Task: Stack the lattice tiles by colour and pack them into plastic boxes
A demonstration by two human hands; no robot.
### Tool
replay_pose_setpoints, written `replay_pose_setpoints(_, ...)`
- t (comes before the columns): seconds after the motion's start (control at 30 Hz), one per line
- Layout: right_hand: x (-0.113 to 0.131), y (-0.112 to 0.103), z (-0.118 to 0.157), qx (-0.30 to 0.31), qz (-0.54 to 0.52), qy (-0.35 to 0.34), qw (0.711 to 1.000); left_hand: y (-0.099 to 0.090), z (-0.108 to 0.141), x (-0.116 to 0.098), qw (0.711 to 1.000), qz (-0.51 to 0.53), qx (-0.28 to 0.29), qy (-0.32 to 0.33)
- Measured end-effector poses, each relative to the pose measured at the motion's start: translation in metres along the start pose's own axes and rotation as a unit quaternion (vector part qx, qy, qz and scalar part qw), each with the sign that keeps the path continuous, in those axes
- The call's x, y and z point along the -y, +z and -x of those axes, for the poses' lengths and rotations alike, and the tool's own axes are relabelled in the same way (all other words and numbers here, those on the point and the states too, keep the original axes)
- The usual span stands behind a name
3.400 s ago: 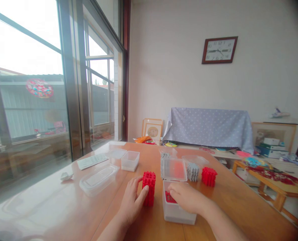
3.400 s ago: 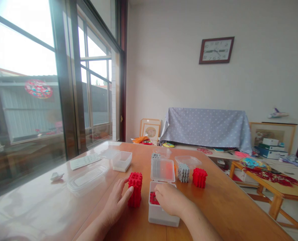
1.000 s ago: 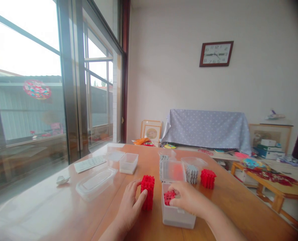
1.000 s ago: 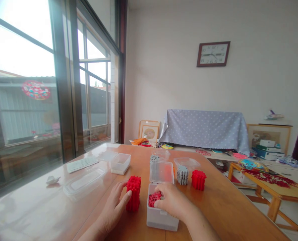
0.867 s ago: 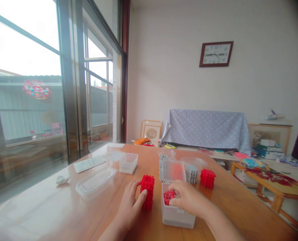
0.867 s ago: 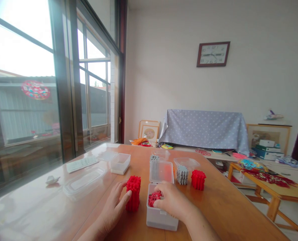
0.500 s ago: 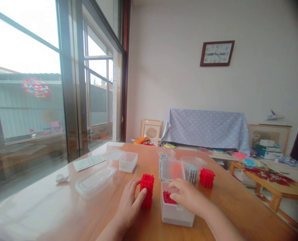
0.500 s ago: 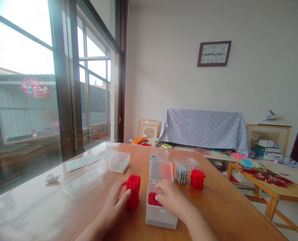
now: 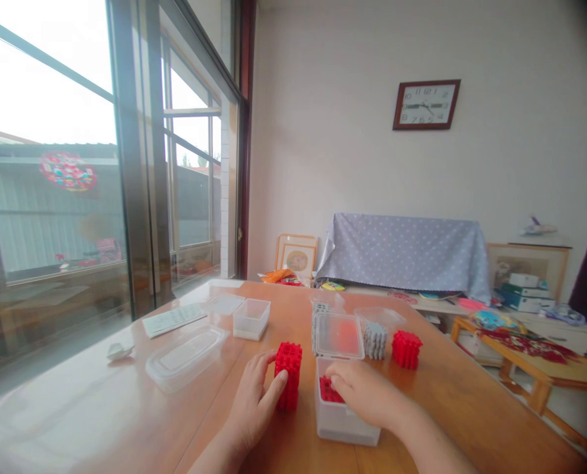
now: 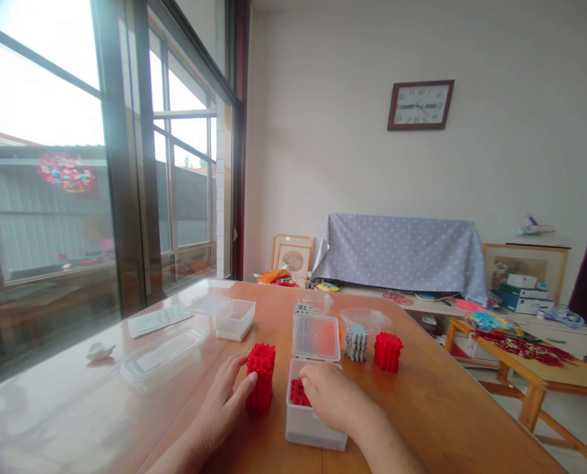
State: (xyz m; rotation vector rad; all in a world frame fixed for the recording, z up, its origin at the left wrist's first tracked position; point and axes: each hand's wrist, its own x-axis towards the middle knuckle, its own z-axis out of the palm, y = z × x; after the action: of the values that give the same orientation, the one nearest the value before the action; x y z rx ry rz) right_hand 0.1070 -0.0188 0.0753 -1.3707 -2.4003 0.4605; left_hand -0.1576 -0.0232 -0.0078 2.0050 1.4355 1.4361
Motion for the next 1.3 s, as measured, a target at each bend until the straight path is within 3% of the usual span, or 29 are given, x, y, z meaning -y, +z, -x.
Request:
replay_pose_setpoints(0.17, -0.001, 0.001, 0.002, -0.022, -0.031, -0.017, 0.999, 0.0, 0.0, -0.001, 1.0, 0.0, 0.006, -0.002)
replay_pose_setpoints(0.4, -0.011, 0.0, -0.006, -0.098, -0.095, 0.004, 0.991, 0.0, -0.001, -0.002, 1.0, -0.003, 0.002, -0.006)
replay_pose_setpoints(0.53, 0.0, -0.001, -0.017, -0.118, -0.137, 0.003, 0.983, 0.001, -0.001, -0.003, 1.0, 0.007, -0.006, 0.0)
replay_pose_setpoints(0.83, 0.038, -0.006, -0.043, -0.076, -0.123, -0.033, 0.989, -0.004, 0.001, -0.01, 0.999, 0.032, -0.009, -0.009)
replay_pose_setpoints(1.1, 0.035, 0.002, -0.058, -0.045, -0.123, -0.06, 0.99, -0.006, 0.001, -0.014, 0.999, 0.036, -0.017, -0.011)
replay_pose_setpoints(1.3, 0.032, -0.006, -0.048, -0.074, -0.124, -0.046, 0.988, -0.006, 0.001, -0.014, 0.999, 0.034, -0.012, -0.004)
